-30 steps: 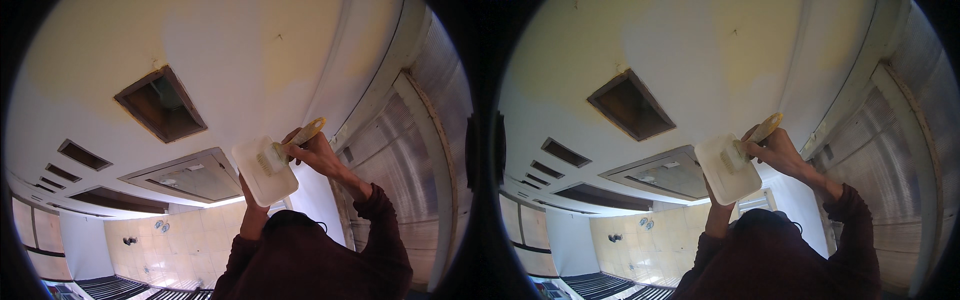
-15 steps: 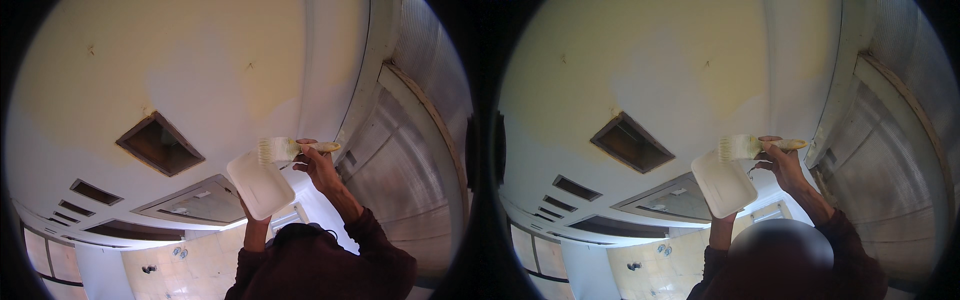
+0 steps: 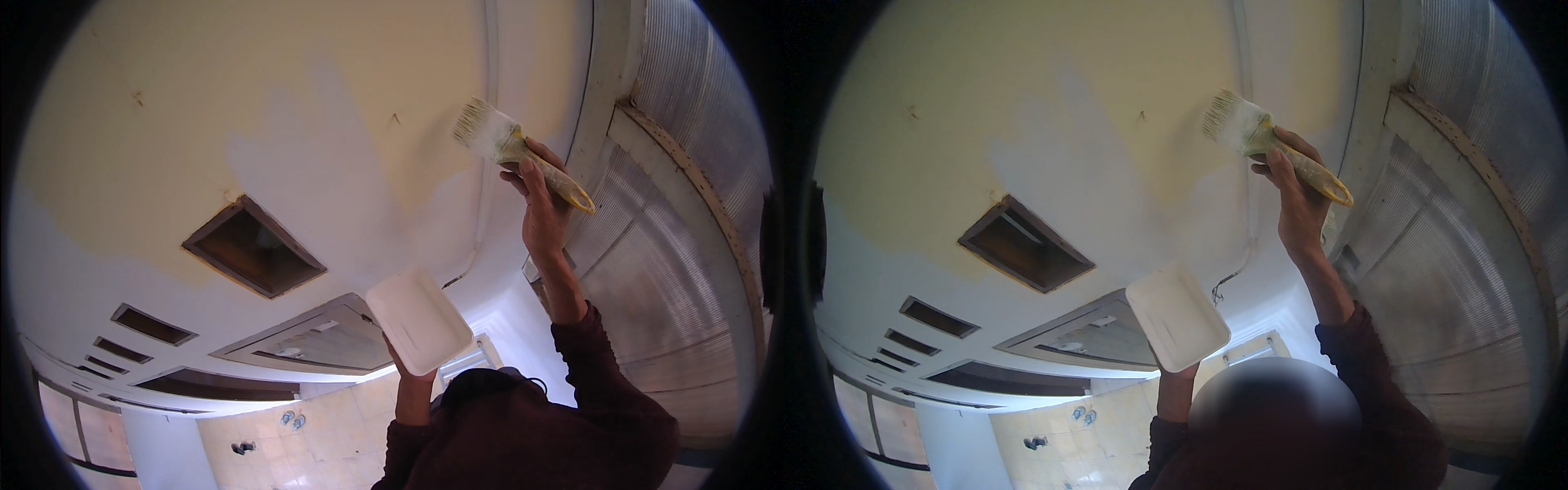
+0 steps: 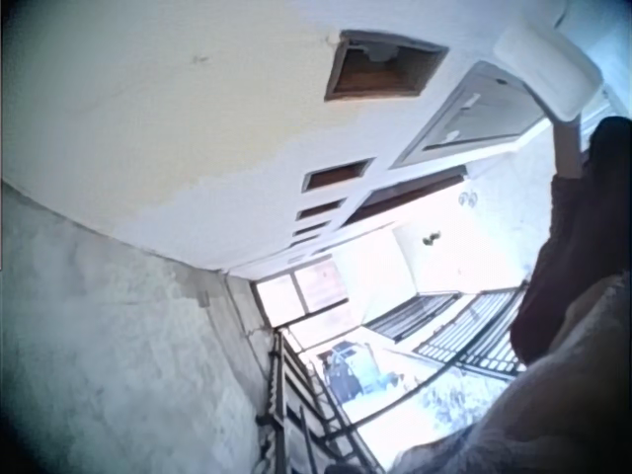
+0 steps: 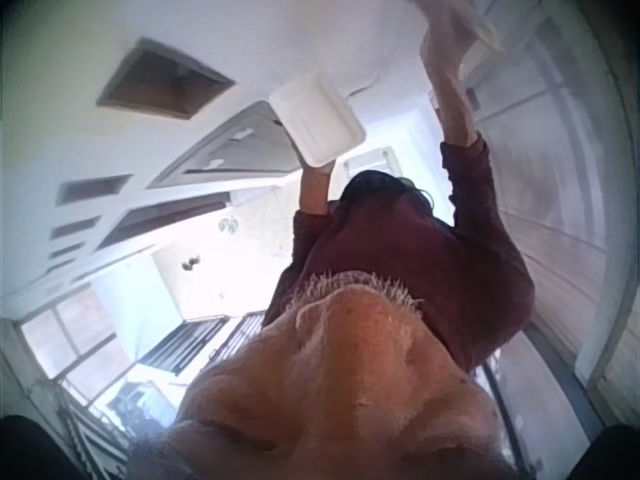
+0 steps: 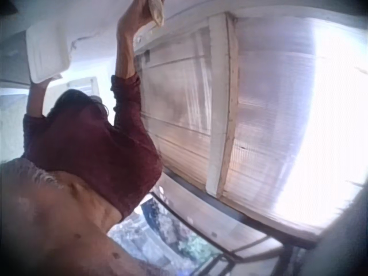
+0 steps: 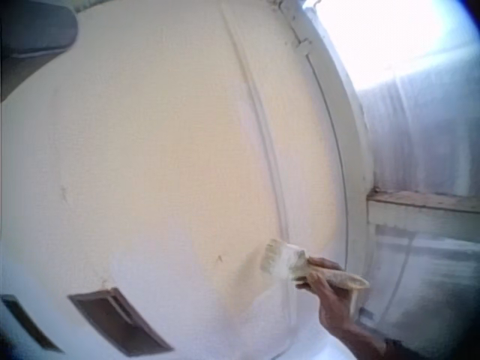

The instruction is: The person paints a ceiling white using a paintbrush and a small paint container. They repeatedly dip the brush into the container and apply paint to the ceiling surface in a stairwell area.

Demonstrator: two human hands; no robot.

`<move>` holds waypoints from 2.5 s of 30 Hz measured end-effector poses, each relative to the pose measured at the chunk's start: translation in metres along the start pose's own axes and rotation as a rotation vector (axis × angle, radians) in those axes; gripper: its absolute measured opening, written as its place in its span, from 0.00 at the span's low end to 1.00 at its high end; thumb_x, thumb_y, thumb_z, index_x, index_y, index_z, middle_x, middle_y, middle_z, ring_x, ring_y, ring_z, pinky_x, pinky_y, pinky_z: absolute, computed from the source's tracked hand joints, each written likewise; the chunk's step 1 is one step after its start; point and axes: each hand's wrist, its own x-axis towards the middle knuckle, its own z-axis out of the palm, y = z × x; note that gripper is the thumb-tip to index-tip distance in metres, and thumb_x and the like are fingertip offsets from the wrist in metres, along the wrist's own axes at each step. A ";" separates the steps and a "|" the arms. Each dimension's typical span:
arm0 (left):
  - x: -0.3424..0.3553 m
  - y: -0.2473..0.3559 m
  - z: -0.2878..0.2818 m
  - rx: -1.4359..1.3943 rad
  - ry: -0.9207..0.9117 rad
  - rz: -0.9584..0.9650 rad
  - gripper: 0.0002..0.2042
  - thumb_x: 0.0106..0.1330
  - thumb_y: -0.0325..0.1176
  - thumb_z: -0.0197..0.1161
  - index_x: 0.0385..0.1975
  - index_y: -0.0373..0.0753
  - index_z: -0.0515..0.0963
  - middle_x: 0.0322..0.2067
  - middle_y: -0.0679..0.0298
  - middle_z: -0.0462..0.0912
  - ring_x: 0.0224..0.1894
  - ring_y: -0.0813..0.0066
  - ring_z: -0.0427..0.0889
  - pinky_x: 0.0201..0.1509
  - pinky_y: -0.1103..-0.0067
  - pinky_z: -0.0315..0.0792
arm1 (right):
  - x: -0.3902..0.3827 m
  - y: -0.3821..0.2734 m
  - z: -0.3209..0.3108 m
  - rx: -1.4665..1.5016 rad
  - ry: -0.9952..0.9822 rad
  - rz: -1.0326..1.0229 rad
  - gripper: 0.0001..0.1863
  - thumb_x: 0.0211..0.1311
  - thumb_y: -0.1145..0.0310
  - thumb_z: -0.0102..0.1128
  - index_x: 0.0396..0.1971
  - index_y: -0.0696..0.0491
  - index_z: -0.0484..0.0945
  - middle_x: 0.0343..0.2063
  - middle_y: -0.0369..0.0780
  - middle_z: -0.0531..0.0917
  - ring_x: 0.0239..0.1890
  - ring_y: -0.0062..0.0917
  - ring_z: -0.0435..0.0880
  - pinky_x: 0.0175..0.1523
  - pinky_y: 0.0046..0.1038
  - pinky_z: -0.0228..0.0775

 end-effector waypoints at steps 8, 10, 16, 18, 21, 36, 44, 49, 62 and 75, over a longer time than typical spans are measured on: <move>-0.009 0.007 0.002 0.005 0.056 0.027 0.26 0.76 0.56 0.45 0.67 0.49 0.66 0.60 0.66 0.76 0.60 0.64 0.78 0.60 0.59 0.77 | -0.061 0.085 -0.033 -0.044 0.103 0.233 0.20 0.71 0.65 0.61 0.57 0.58 0.75 0.51 0.45 0.80 0.52 0.30 0.83 0.56 0.34 0.81; -0.013 0.006 0.001 -0.007 0.156 0.022 0.25 0.76 0.55 0.46 0.66 0.49 0.67 0.59 0.66 0.77 0.59 0.64 0.79 0.59 0.59 0.78 | -0.077 0.089 -0.044 -0.114 0.073 0.248 0.18 0.70 0.66 0.62 0.55 0.58 0.76 0.51 0.44 0.80 0.52 0.30 0.83 0.56 0.34 0.81; -0.017 0.000 -0.005 -0.006 0.249 0.026 0.25 0.76 0.53 0.46 0.65 0.46 0.68 0.59 0.65 0.77 0.58 0.63 0.79 0.59 0.60 0.78 | -0.053 0.062 -0.068 -0.558 -0.306 -0.131 0.14 0.63 0.78 0.65 0.48 0.54 0.82 0.48 0.42 0.84 0.48 0.26 0.85 0.49 0.28 0.81; -0.017 -0.003 -0.005 -0.020 0.103 0.054 0.26 0.76 0.53 0.46 0.66 0.45 0.67 0.59 0.64 0.77 0.58 0.63 0.79 0.59 0.60 0.78 | -0.016 0.032 -0.054 -0.608 -0.468 -0.245 0.15 0.60 0.81 0.65 0.46 0.52 0.84 0.48 0.42 0.84 0.46 0.26 0.86 0.46 0.26 0.81; -0.015 -0.005 0.005 0.013 0.095 0.044 0.26 0.76 0.53 0.45 0.67 0.44 0.66 0.60 0.62 0.76 0.60 0.62 0.78 0.60 0.60 0.78 | 0.042 -0.017 -0.026 -0.757 -0.566 -0.510 0.12 0.60 0.78 0.67 0.44 0.50 0.84 0.46 0.38 0.86 0.43 0.29 0.88 0.45 0.28 0.83; -0.018 -0.014 -0.005 0.038 0.111 0.107 0.27 0.76 0.55 0.43 0.67 0.45 0.66 0.59 0.63 0.77 0.59 0.62 0.78 0.58 0.60 0.79 | 0.111 -0.054 -0.002 -1.110 -0.598 -1.130 0.21 0.51 0.74 0.69 0.47 0.39 0.85 0.55 0.31 0.83 0.57 0.29 0.81 0.59 0.30 0.82; -0.017 -0.009 -0.007 0.014 0.196 0.061 0.25 0.75 0.53 0.45 0.64 0.45 0.69 0.55 0.64 0.79 0.54 0.63 0.81 0.54 0.61 0.81 | 0.028 0.015 -0.054 -1.191 -0.887 -0.854 0.21 0.51 0.71 0.69 0.47 0.41 0.84 0.60 0.30 0.79 0.59 0.30 0.80 0.58 0.30 0.82; -0.019 -0.013 -0.007 -0.010 0.228 0.025 0.25 0.75 0.53 0.45 0.63 0.45 0.70 0.54 0.65 0.80 0.54 0.64 0.81 0.53 0.62 0.81 | 0.012 0.023 -0.066 -1.149 -1.019 -0.694 0.17 0.53 0.73 0.68 0.45 0.43 0.84 0.56 0.32 0.82 0.57 0.30 0.81 0.55 0.30 0.83; -0.018 -0.020 0.005 0.178 0.088 0.045 0.29 0.75 0.58 0.41 0.68 0.46 0.65 0.59 0.63 0.77 0.60 0.65 0.78 0.57 0.62 0.80 | 0.163 -0.104 0.011 -0.996 -0.780 -1.112 0.14 0.58 0.71 0.70 0.45 0.45 0.85 0.45 0.33 0.88 0.44 0.26 0.88 0.46 0.26 0.86; -0.023 -0.016 0.031 0.115 0.292 -0.027 0.29 0.75 0.59 0.41 0.66 0.45 0.67 0.56 0.64 0.79 0.55 0.64 0.82 0.53 0.61 0.82 | 0.011 0.050 -0.081 -1.180 -0.916 -0.897 0.19 0.51 0.71 0.69 0.46 0.44 0.83 0.61 0.36 0.77 0.60 0.34 0.78 0.58 0.34 0.81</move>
